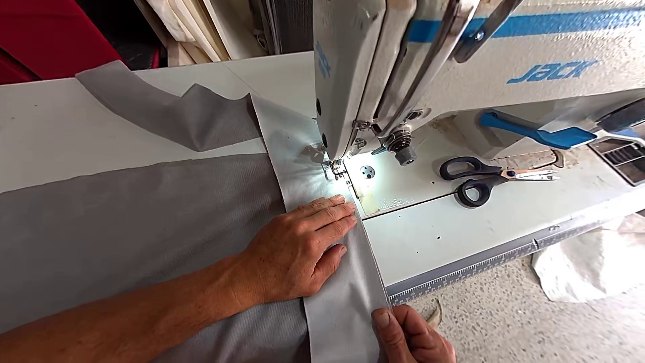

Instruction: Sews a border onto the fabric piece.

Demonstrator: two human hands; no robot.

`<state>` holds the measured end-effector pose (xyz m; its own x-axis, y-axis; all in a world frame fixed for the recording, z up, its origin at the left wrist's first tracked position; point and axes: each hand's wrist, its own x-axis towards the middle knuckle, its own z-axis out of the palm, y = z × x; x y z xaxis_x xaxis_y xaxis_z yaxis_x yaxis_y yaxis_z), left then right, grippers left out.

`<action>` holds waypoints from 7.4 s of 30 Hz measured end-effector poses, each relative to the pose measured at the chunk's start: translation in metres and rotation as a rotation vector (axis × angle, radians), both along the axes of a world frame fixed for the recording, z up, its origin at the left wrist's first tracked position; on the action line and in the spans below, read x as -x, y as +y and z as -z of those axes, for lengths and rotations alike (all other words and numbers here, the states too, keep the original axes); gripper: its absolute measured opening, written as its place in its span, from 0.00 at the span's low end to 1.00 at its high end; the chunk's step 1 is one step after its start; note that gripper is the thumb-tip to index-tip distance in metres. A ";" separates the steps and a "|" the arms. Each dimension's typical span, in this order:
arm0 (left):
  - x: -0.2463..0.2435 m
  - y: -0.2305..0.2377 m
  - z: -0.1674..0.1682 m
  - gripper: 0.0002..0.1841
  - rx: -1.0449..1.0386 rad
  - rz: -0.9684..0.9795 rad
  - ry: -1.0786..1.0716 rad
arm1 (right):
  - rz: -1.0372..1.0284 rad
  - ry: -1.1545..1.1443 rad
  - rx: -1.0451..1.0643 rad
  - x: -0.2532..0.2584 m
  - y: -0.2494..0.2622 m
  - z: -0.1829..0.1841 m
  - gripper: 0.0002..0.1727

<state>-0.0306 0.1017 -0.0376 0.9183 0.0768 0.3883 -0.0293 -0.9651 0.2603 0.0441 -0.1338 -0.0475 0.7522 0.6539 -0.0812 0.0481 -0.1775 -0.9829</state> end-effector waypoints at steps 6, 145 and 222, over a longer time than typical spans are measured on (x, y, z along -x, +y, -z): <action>-0.002 0.005 0.000 0.23 -0.005 0.001 0.000 | -0.009 -0.015 0.016 -0.002 0.006 -0.004 0.10; -0.006 0.084 0.000 0.22 -0.084 0.306 0.009 | -0.172 0.164 0.631 -0.072 0.136 -0.065 0.24; 0.238 0.204 -0.049 0.31 -0.087 -0.947 0.579 | -0.493 0.172 0.480 0.002 -0.108 -0.002 0.29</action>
